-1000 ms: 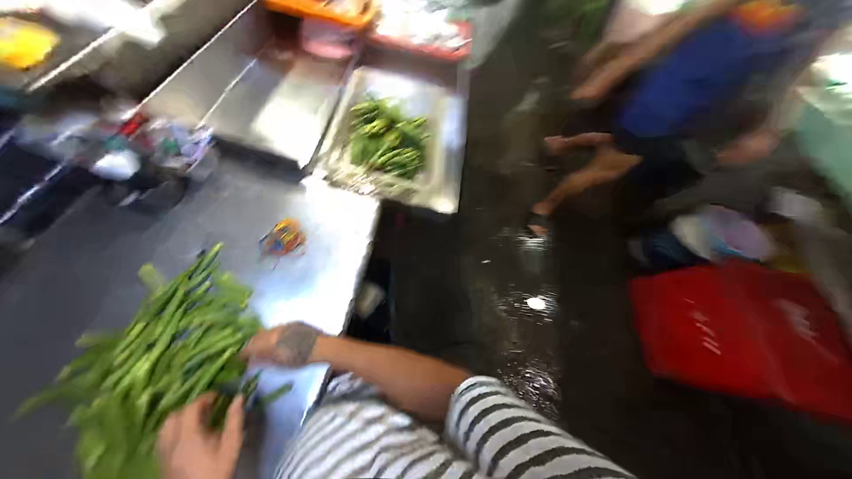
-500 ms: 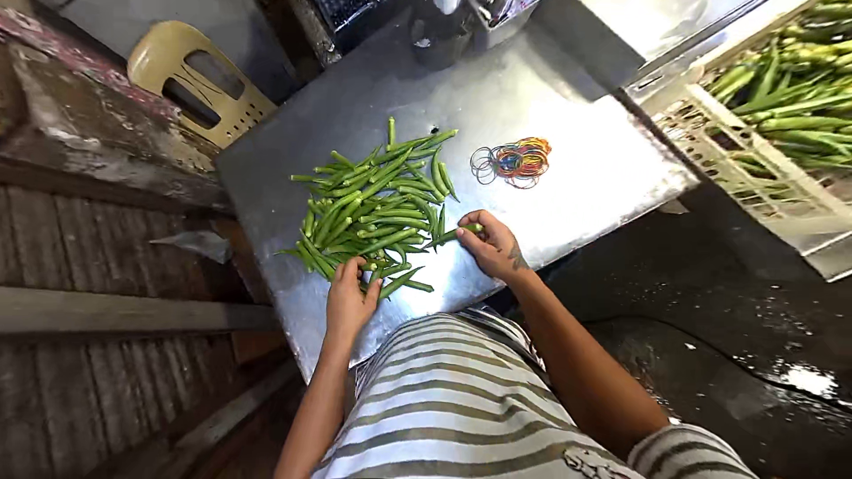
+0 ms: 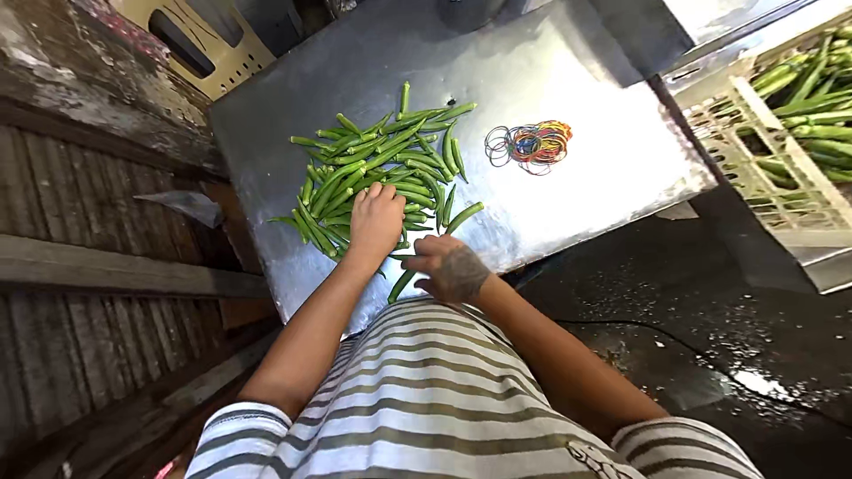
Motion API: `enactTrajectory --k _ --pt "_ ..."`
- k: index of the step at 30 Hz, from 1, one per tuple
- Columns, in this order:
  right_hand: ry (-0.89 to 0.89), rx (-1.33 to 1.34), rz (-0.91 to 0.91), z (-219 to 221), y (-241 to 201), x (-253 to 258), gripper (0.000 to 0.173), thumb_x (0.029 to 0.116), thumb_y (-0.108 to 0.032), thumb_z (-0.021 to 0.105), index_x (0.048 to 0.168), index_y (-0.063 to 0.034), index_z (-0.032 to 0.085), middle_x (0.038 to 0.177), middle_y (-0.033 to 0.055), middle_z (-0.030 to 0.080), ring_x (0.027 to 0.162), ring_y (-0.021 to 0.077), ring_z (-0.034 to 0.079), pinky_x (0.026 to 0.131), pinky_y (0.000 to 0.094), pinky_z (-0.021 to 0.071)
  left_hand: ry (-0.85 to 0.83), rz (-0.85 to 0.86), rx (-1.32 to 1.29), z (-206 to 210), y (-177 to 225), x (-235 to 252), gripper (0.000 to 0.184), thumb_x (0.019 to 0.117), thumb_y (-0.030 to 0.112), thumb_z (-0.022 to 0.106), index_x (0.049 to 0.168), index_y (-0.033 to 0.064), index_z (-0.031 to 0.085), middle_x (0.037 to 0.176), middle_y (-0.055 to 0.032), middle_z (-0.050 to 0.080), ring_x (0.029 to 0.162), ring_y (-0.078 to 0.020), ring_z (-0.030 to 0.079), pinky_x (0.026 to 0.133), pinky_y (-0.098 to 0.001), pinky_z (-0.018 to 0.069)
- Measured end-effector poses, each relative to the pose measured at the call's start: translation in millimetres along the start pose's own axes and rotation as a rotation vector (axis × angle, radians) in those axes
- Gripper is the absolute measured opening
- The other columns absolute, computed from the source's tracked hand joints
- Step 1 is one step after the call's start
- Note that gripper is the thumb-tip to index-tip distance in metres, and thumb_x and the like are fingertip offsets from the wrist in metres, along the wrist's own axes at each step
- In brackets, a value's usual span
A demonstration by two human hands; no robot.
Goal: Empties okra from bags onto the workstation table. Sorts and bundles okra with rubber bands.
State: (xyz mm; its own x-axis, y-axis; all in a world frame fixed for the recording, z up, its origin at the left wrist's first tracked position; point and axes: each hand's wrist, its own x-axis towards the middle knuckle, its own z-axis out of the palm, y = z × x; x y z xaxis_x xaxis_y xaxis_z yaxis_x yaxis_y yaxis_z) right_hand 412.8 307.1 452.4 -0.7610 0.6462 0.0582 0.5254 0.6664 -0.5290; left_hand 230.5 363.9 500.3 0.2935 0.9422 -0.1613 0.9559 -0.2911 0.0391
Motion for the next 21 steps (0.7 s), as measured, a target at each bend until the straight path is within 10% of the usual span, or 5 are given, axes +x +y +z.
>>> enactTrajectory --k 5,10,14,17,21 --pt "0.218 -0.035 0.054 18.7 4.8 -7.8 0.014 0.0993 -0.022 0.062 0.100 -0.0173 0.076 0.095 0.0096 0.066 0.090 0.0292 0.066 0.075 0.0467 0.0549 0.037 0.057 -0.110 -7.8 -11.2 -14.3 0.022 0.1001 0.030 0.063 0.106 0.0089 0.069 0.113 -0.0131 0.063 0.112 -0.0347 0.060 0.090 -0.0553 0.0507" --pt "0.582 0.280 0.306 -22.2 8.9 -13.1 0.024 0.0963 -0.027 0.069 0.109 -0.0095 0.077 0.101 0.0092 0.067 0.094 0.0209 0.065 0.082 0.0392 0.0571 0.203 -0.147 -1.161 -31.1 -38.7 -58.7 0.028 0.1089 0.019 0.044 0.136 0.0126 0.045 0.111 -0.0068 0.065 0.078 -0.0161 0.067 0.067 -0.0327 0.0594" --pt "0.669 0.364 0.287 -47.6 -28.3 19.4 0.027 0.0925 -0.030 0.074 0.108 -0.0076 0.076 0.093 0.0077 0.067 0.079 0.0162 0.063 0.069 0.0336 0.0563 0.184 -0.081 -1.963 -14.2 -41.2 -66.4 0.050 0.1020 0.044 0.058 0.145 0.0220 0.046 0.107 0.0006 0.060 0.084 -0.0108 0.060 0.074 -0.0277 0.0545" --pt "0.566 0.464 0.174 -48.0 -45.0 44.1 0.034 0.0893 -0.037 0.079 0.107 -0.0076 0.077 0.090 0.0042 0.068 0.077 0.0122 0.062 0.070 0.0297 0.0556 0.171 -0.307 -2.133 -4.9 -15.7 -70.5 0.038 0.1018 0.037 0.062 0.134 0.0175 0.055 0.104 -0.0009 0.067 0.087 -0.0119 0.068 0.077 -0.0303 0.0601" --pt "0.534 0.442 0.290 -31.9 -23.6 37.5 0.021 0.0983 -0.030 0.067 0.101 -0.0109 0.074 0.085 0.0010 0.066 0.070 0.0105 0.060 0.063 0.0300 0.0538 0.190 -0.677 -2.260 -0.8 -15.3 -77.4 0.019 0.1080 0.020 0.039 0.097 0.0163 0.054 0.069 0.0022 0.051 0.057 -0.0115 0.053 0.056 -0.0286 0.0509"
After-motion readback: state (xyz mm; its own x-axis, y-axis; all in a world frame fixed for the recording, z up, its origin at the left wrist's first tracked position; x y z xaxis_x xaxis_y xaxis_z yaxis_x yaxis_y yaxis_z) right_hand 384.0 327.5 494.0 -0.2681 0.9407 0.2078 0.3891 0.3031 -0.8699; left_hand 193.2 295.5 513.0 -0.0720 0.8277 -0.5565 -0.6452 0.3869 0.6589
